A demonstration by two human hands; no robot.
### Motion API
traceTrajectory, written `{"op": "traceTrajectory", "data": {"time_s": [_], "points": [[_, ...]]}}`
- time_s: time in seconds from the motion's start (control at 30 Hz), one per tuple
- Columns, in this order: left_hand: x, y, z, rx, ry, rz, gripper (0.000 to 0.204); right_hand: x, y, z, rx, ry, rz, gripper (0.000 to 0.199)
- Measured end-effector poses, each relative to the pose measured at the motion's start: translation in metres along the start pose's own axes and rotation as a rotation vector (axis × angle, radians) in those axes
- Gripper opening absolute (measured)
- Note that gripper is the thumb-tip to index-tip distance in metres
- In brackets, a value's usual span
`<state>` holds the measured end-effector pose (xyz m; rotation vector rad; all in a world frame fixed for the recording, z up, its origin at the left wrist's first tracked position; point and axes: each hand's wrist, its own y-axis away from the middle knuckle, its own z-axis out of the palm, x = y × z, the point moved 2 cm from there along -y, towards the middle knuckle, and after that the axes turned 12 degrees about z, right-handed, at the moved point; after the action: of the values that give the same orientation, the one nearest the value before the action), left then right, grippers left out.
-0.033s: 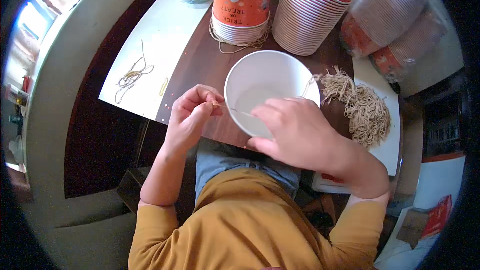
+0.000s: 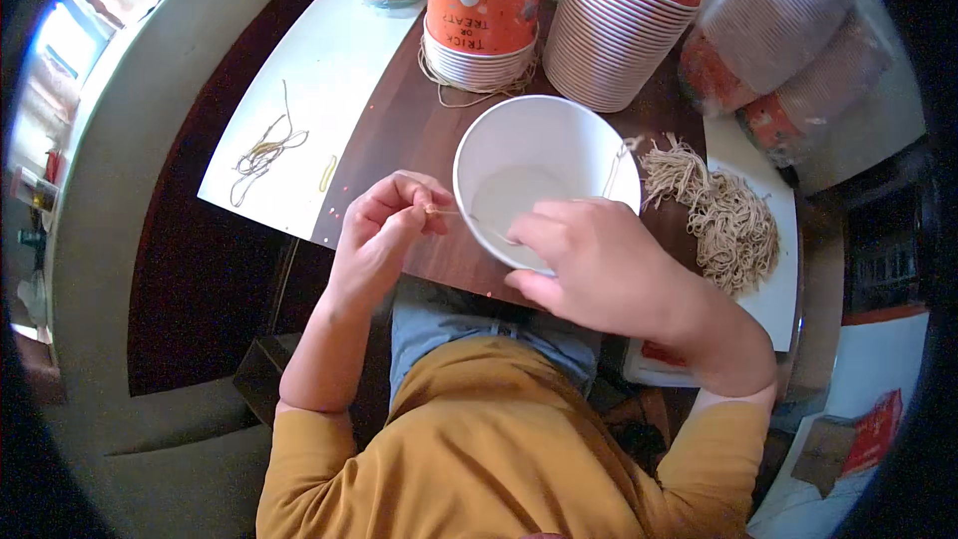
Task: Attaching carrying strings to printed paper buckets by threading them through pre-punched holes.
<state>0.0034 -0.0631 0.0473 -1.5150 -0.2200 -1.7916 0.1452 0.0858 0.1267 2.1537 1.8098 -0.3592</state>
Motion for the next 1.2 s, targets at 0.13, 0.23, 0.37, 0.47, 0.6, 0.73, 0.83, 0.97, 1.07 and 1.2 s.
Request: {"op": "traceTrajectory", "data": {"time_s": [0.13, 0.23, 0.37, 0.47, 0.6, 0.73, 0.83, 0.97, 1.07, 1.2], "points": [[0.003, 0.006, 0.007, -0.112, 0.272, -0.058, 0.011, 0.011, 0.010, -0.008, -0.013, 0.019, -0.074, 0.020], [0.008, 0.009, 0.017, -0.098, 0.218, -0.096, 0.013, 0.007, 0.005, -0.017, -0.054, -0.054, -0.113, 0.017], [0.008, 0.008, 0.027, -0.055, 0.046, -0.147, 0.013, -0.006, -0.011, -0.032, -0.049, -0.213, -0.283, 0.014], [0.006, 0.011, 0.026, -0.029, 0.109, -0.135, 0.014, -0.019, -0.040, -0.032, -0.061, -0.264, -0.397, 0.014], [0.012, 0.017, 0.026, -0.071, 0.285, -0.233, 0.018, -0.017, -0.072, -0.027, -0.156, -0.350, -0.280, 0.020], [0.012, 0.022, 0.015, -0.103, 0.200, -0.158, 0.016, -0.002, -0.077, -0.005, 0.113, -0.261, -0.244, 0.021], [0.015, 0.022, 0.014, -0.051, 0.165, -0.157, 0.013, -0.006, -0.046, -0.008, 0.679, -0.051, -0.276, 0.028], [0.017, 0.019, 0.010, -0.040, 0.117, -0.154, 0.011, -0.017, -0.002, -0.019, 0.478, -0.079, -0.287, 0.030], [0.020, 0.016, 0.014, -0.053, 0.114, -0.175, 0.010, -0.018, 0.000, 0.003, 0.411, -0.101, -0.229, 0.022], [0.022, 0.017, 0.013, -0.056, 0.059, -0.131, 0.011, -0.015, -0.006, 0.014, 0.418, -0.159, -0.257, 0.015]]}}
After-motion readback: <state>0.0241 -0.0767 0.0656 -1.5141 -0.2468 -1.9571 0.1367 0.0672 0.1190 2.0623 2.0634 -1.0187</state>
